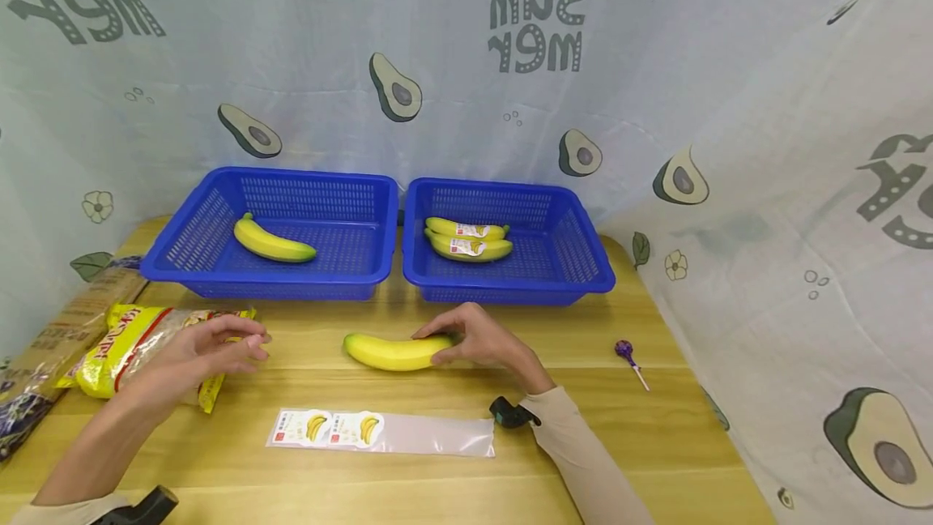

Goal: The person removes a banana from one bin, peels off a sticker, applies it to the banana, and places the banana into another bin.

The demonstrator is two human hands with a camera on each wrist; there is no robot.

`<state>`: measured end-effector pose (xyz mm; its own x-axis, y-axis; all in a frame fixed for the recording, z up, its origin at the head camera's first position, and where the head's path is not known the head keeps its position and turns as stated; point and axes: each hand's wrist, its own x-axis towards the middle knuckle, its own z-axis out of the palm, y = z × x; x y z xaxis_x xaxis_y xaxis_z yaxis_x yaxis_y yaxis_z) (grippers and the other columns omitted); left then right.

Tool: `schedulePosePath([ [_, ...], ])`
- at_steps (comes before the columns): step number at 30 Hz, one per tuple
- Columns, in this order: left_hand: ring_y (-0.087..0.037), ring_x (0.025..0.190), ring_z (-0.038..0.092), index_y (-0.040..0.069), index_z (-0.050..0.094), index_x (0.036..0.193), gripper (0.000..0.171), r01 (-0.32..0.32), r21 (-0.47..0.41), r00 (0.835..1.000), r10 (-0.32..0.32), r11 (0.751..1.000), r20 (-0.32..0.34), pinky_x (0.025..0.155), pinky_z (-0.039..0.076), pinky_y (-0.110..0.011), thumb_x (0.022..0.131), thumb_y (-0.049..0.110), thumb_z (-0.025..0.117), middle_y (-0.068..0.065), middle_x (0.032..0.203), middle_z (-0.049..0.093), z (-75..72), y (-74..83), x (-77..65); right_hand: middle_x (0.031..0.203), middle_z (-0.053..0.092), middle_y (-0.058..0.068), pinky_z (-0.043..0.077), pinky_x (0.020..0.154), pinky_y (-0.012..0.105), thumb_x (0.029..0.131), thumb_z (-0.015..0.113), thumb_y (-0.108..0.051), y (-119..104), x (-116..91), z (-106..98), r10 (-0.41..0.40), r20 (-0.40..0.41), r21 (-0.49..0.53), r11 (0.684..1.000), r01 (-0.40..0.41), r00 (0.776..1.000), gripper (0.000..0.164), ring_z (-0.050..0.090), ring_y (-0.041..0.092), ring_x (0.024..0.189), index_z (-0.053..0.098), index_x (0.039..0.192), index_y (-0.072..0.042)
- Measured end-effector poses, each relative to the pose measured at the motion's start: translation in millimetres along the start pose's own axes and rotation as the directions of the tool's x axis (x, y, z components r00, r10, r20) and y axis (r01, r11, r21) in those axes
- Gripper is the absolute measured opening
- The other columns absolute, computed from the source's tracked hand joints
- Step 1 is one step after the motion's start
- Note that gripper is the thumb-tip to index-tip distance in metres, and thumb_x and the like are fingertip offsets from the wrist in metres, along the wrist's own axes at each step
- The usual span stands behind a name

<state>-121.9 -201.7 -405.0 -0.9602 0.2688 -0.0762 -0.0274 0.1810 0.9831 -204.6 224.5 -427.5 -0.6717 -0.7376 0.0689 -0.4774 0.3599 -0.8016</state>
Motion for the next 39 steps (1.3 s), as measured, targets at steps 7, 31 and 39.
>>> schedulePosePath([
  [7, -0.029, 0.109, 0.07, -0.011, 0.063, 0.133, 0.043, -0.041, 0.067, 0.965, 0.022, 0.997, 0.261, 0.085, 0.062, -0.031, 0.102, 0.015, 0.076, -0.022, 0.124, 0.07, 37.0, -4.5, 4.9, 0.125, 0.079, 0.009, 0.056, 0.11, 0.04, 0.085, 0.09, -0.001, -3, -1, 1, 0.001, -0.002, 0.007, 1.0, -0.001, 1.0, 0.041, 0.072, 0.028, 0.124, 0.079, 0.125, -0.002],
  [31, -0.011, 0.095, 0.052, 0.008, 0.068, 0.12, 0.06, -0.316, 0.468, 0.925, 0.157, 0.826, 0.347, 0.083, 0.05, -0.028, 0.069, 0.005, 0.099, 0.005, 0.1, 0.057, 74.7, -18.8, -2.5, 0.126, 0.077, 0.015, 0.055, 0.111, 0.043, 0.085, 0.09, 0.001, -5, 0, 6, -0.017, -0.016, 0.016, 1.0, 0.017, 1.0, 0.043, 0.071, 0.032, 0.125, 0.077, 0.125, 0.004],
  [39, -0.011, 0.089, 0.051, 0.011, 0.069, 0.109, 0.049, -0.266, 0.452, 0.928, 0.099, 0.852, 0.36, 0.078, 0.049, -0.028, 0.07, -0.002, 0.096, 0.005, 0.091, 0.058, 76.3, -18.3, 1.7, 0.127, 0.077, 0.015, 0.055, 0.111, 0.04, 0.084, 0.09, 0.002, -5, 1, 6, -0.024, -0.016, 0.012, 1.0, 0.025, 1.0, 0.044, 0.071, 0.03, 0.125, 0.076, 0.126, 0.004],
])
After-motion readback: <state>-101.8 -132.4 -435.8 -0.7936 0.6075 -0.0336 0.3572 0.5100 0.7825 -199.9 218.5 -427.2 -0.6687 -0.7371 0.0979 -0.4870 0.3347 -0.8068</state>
